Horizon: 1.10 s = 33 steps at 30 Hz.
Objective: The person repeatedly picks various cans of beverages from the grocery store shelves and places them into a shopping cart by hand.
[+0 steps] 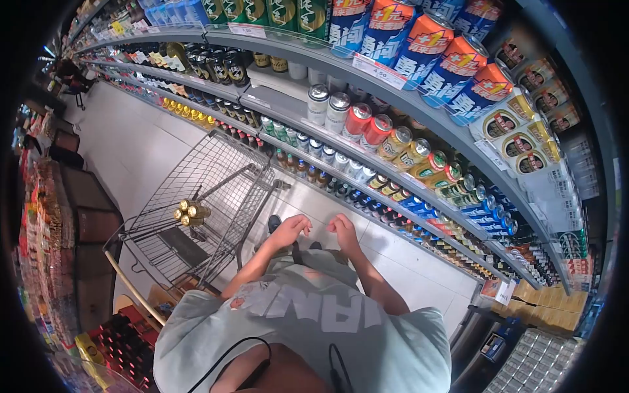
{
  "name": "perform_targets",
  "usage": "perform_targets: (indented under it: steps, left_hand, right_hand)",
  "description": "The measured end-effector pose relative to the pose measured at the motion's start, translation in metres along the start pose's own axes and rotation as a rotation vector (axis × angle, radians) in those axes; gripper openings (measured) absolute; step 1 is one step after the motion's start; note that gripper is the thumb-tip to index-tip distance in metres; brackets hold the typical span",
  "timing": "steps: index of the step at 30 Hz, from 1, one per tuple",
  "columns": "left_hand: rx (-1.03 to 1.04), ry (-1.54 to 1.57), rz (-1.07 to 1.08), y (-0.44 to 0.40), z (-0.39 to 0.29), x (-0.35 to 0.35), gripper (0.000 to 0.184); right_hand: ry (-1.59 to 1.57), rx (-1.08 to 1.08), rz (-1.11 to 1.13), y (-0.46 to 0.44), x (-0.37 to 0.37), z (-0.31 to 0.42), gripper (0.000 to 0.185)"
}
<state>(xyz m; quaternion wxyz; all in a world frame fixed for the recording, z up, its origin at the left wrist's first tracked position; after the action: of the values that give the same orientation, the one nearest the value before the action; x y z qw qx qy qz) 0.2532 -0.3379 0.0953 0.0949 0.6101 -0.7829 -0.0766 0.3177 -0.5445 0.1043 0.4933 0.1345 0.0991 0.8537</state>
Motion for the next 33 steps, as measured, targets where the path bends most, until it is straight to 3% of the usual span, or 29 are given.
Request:
perform_targets:
  steps: [4,8,11,14,17,18,20,21,24,25,29,33]
  left_hand:
    - [0.074,-0.229,0.007,-0.031,-0.060,-0.004,0.021]
    - [0.183,-0.078,-0.082,-0.068,-0.094,-0.058,0.028]
    - [0.255,-0.013,-0.186,-0.103,-0.127,-0.104,0.026]
    - [0.326,-0.104,-0.348,-0.135,-0.170,-0.146,0.025]
    - [0.366,-0.171,-0.390,-0.168,-0.202,-0.173,0.037]
    - [0.371,-0.232,-0.395,-0.179,-0.212,-0.179,0.047]
    - [0.389,-0.435,-0.376,-0.199,-0.224,-0.189,0.058]
    - [0.394,-0.535,-0.365,-0.206,-0.229,-0.192,0.064]
    - [0.427,-0.649,-0.143,-0.225,-0.247,-0.195,0.075]
    - [0.353,-0.641,-0.066,-0.230,-0.249,-0.196,0.077]
    - [0.287,-0.785,0.210,-0.259,-0.246,-0.198,0.081]
    - [0.309,-0.814,0.273,-0.271,-0.250,-0.195,0.084]
  right_hand:
    - [0.088,-0.116,0.016,-0.018,-0.021,0.031,0.023]
    - [0.045,-0.171,-0.037,-0.057,-0.021,0.104,0.017]
    - [0.211,-0.311,-0.044,-0.090,-0.019,0.163,0.009]
    - [0.651,-0.547,-0.152,-0.123,-0.015,0.223,0.013]
    - [0.829,-0.579,-0.107,-0.157,-0.015,0.266,0.028]
    - [0.893,-0.466,-0.090,-0.166,-0.012,0.282,0.033]
    - [1.009,-0.231,-0.054,-0.183,-0.008,0.303,0.042]
    - [1.011,-0.271,-0.043,-0.194,-0.009,0.303,0.062]
    - [1.268,-0.296,0.000,-0.225,-0.011,0.294,0.077]
    - [1.376,-0.312,0.015,-0.231,-0.010,0.292,0.090]
    - [1.411,-0.198,0.122,-0.252,-0.012,0.275,0.099]
    - [1.494,-0.119,0.112,-0.246,-0.008,0.282,0.097]
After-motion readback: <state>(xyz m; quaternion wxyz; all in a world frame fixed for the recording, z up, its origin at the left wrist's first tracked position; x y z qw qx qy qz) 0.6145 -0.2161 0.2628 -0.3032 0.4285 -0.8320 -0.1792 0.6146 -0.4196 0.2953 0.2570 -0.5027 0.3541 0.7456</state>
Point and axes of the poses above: each hand's wrist, its own y-axis away from the middle knuckle, its own x-axis out of the palm, z = x × y, the point moved 3 cm from there along -y, towards the middle knuckle, and after that the axes turned 5 degrees about z, right-handed, at the moved point
